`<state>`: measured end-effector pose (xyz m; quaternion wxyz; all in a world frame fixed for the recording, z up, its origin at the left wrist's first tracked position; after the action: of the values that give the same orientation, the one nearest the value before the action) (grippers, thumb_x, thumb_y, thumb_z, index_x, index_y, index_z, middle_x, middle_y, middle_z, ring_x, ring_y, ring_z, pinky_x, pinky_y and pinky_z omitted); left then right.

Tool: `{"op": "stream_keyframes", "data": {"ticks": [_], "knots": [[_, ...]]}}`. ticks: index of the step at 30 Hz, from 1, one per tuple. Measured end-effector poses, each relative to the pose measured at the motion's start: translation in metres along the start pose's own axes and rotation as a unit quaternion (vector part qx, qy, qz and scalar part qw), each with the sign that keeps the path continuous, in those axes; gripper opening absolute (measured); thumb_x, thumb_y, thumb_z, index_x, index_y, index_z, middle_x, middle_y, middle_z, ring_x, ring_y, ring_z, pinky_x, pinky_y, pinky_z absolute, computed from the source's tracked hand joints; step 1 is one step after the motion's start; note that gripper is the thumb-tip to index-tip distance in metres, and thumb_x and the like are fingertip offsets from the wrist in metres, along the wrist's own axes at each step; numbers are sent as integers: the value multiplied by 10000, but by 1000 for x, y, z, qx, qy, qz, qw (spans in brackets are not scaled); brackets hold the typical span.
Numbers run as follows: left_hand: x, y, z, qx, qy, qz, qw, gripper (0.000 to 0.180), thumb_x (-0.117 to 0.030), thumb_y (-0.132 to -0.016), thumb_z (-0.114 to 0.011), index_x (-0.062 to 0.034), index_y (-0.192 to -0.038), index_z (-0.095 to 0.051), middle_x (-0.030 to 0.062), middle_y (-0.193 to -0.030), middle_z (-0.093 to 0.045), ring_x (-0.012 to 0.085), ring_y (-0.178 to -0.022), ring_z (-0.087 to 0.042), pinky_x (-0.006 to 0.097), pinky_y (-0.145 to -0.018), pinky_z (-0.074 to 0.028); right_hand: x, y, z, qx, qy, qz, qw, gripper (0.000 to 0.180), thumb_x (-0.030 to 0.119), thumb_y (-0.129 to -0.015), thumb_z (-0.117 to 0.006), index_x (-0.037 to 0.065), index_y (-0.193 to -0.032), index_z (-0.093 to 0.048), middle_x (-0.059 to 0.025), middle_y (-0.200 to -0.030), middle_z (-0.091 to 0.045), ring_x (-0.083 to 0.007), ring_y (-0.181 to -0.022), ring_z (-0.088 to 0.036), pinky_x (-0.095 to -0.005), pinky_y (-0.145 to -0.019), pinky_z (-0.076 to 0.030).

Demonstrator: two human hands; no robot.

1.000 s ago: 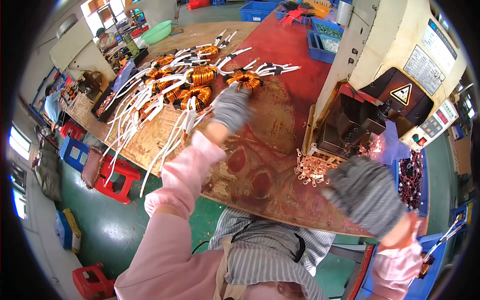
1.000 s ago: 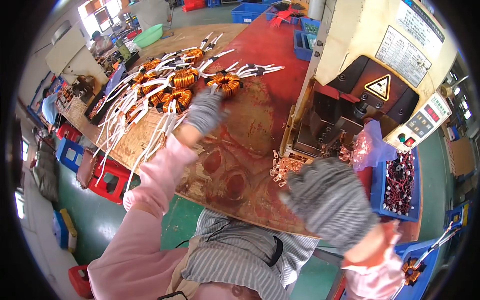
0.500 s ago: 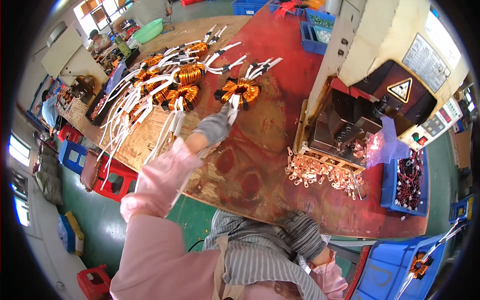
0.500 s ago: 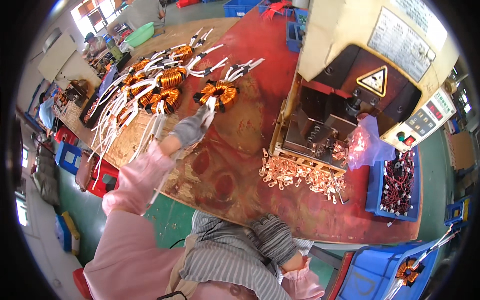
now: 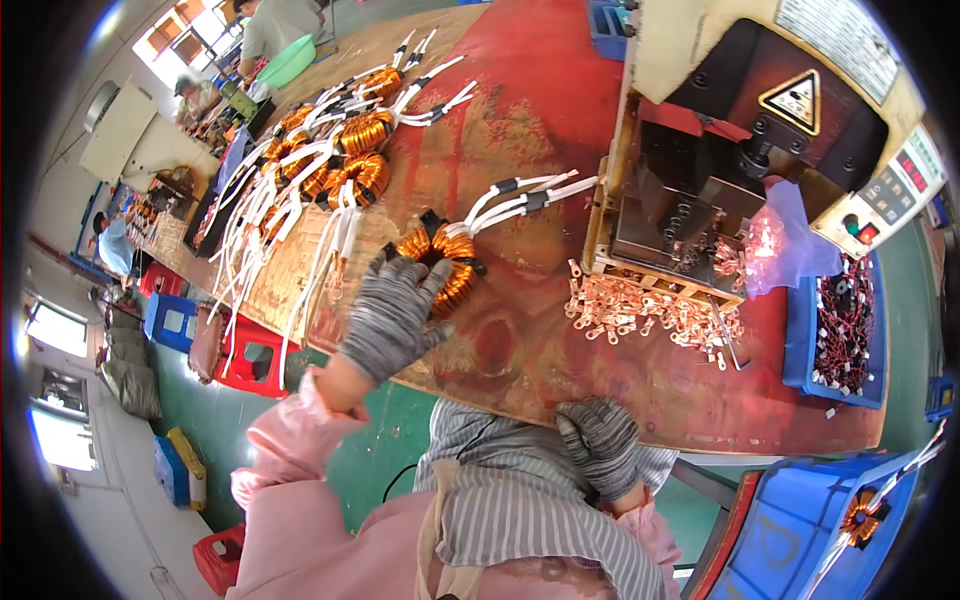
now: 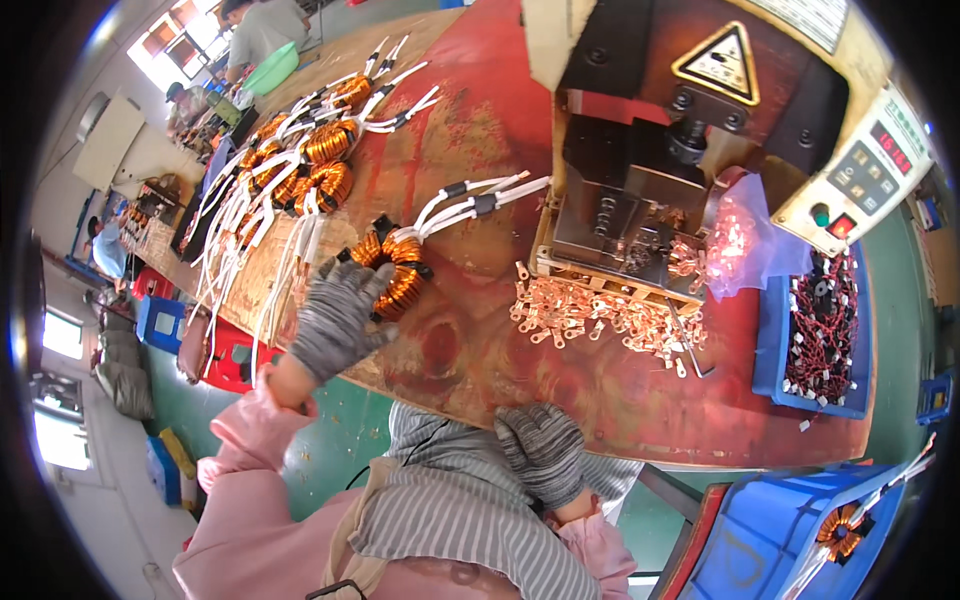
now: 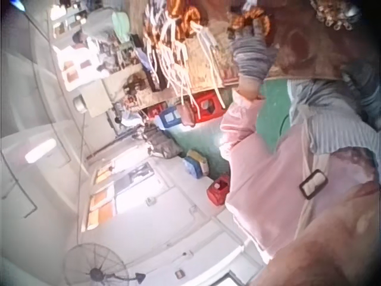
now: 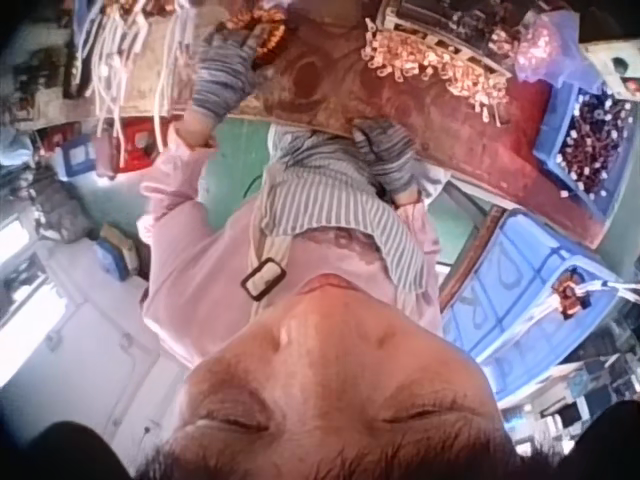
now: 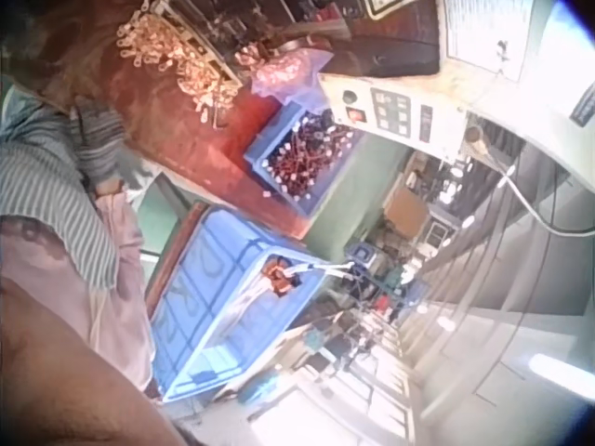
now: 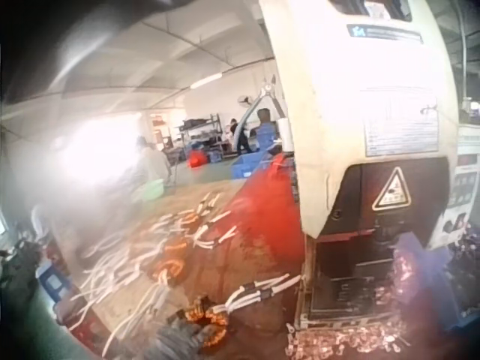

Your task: The person assembles electrical components by inserting copper ferrules into a crimping machine and pressing down the lever to secure them onto white insulated wires. They handle the wires and ferrules by hand, using a crimping machine and pliers to complete the connections, and place the finished units into a blue bin.

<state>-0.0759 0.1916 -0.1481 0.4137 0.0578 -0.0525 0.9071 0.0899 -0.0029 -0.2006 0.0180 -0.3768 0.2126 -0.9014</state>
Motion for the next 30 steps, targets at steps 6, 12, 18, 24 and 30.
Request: {"op": "stream_keyframes", "data": {"ticks": [6, 12, 18, 24, 30], "knots": [[-2, -35, -34, 80, 15, 72, 994, 841, -357, -666, -676, -81, -1371, -311, 196, -1116, -562, 336, -1074, -521, 487, -1028, -263, 0, 1, 3, -8, 6, -12, 1000, 159, 174, -773, -640, 75, -898, -646, -87, -817, -628, -266, -758, -591, -381, -684, -474], [22, -13, 2, -46, 170, 69, 982, 767, -203, -589, -726, -102, -1291, -434, 177, -1033, -587, 362, -972, -548, 406, -958, -388, 12, -16, 12, -48, 53, 26, 997, 300, 173, -775, -627, 83, -1058, -584, -90, -986, -604, -270, -853, -586, -396, -742, -470], [11, 67, 73, -112, -11, -23, 993, 698, -244, -579, -746, -172, -1224, -489, 97, -919, -580, 293, -959, -557, 491, -963, -376, 84, -96, 29, -47, 310, 263, 913, 513, 209, -806, -501, 110, -1302, -415, -119, -1345, -412, -256, -1243, -407, -475, -1068, -250], [-12, 133, 148, -248, -202, -114, 941, 324, -88, -700, -644, -126, -1008, -554, 95, -938, -591, 269, -883, -578, 543, -905, -434, 65, -109, 16, 147, 199, 133, 960, 598, 304, -802, -539, 111, -1343, -373, -160, -1002, -618, -271, -905, -615, -445, -886, -438], [-2, 73, 159, -311, -129, -164, 927, 361, -135, -686, -641, -57, -1026, -544, 129, -980, -597, 308, -867, -588, 497, -867, -467, 31, -67, 24, 174, 117, 34, 977, 316, 259, -819, -570, 82, -1080, -550, -142, -685, -615, -285, -603, -621, -409, -523, -468]]}}
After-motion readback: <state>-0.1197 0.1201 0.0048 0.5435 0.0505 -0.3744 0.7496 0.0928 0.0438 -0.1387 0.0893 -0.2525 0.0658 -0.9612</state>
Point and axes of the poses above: each hand's wrist, its own y-axis away from the middle knuckle, its own z-axis out of the back of the hand, x = y × z, the point moved 7 cm from there along -y, towards the middle knuckle
